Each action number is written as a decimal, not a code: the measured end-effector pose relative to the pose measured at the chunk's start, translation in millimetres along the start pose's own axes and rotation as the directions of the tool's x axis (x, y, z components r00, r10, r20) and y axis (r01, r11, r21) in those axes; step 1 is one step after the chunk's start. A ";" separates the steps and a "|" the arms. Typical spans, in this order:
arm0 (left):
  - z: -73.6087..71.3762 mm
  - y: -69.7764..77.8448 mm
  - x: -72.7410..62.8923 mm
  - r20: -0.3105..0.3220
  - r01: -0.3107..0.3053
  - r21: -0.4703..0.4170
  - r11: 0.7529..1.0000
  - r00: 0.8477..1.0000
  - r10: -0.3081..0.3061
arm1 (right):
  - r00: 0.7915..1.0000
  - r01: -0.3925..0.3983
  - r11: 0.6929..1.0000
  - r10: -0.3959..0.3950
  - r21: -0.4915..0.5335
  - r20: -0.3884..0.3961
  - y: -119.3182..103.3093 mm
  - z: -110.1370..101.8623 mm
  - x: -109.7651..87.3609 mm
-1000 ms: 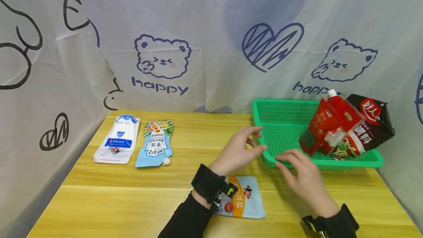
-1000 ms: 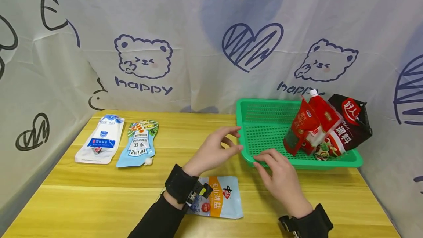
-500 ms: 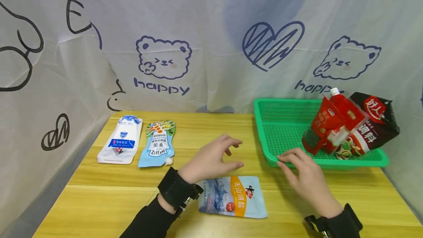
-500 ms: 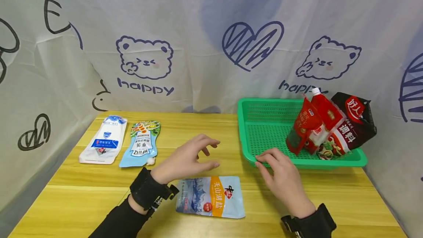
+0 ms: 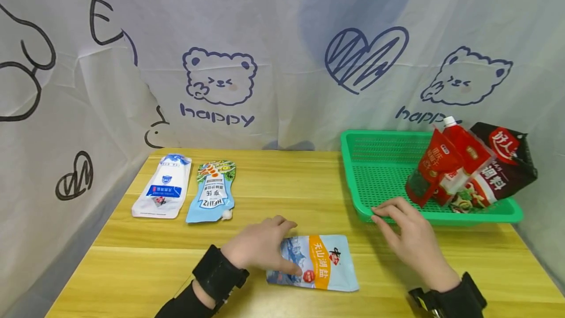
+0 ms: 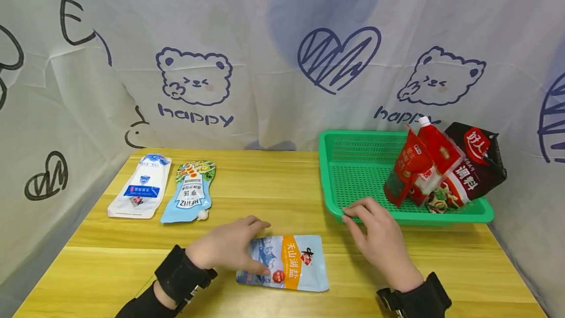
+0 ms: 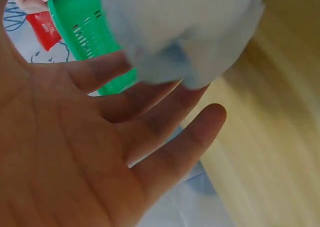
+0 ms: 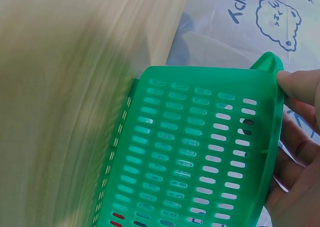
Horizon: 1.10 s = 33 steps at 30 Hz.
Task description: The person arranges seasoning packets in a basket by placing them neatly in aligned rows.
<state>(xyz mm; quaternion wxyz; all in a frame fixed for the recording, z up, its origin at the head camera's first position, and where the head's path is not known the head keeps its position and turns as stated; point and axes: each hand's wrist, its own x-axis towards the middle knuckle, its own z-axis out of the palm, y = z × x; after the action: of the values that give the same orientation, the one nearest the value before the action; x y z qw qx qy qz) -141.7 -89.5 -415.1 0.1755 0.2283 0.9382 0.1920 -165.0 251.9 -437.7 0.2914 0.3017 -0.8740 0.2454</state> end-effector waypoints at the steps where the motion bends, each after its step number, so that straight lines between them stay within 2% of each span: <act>1: 2.3 -0.7 -1.0 0.005 0.005 -0.006 1.000 1.000 -0.004 | 1.000 -0.002 1.000 0.002 0.001 0.001 0.1 -0.3 -0.2; 9: 15.8 -5.7 -1.8 -0.005 -0.018 -0.035 0.999 1.000 0.018 | 1.000 0.001 1.000 -0.001 0.010 -0.010 0.8 0.7 -1.5; 19: 22.4 -10.5 0.1 -0.039 -0.057 -0.098 0.994 0.998 0.054 | 1.000 -0.018 1.000 0.018 -0.002 0.004 -1.8 0.6 -0.6; 27: 25.9 -15.7 -1.1 -0.085 -0.140 -0.197 0.970 0.988 0.126 | 0.999 -0.041 0.999 0.041 -0.011 0.005 -3.4 -0.2 -0.2; 33: 19.0 -22.2 -4.5 -0.107 -0.164 -0.253 0.953 0.984 0.141 | 0.997 -0.077 0.997 0.077 -0.009 0.010 -4.6 -2.1 2.1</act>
<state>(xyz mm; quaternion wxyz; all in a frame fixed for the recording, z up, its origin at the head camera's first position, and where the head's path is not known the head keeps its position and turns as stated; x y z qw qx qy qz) -138.1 -104.7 -440.2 0.1472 0.2661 0.8911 0.3369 -162.5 249.2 -433.7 0.2785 0.2679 -0.8875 0.2511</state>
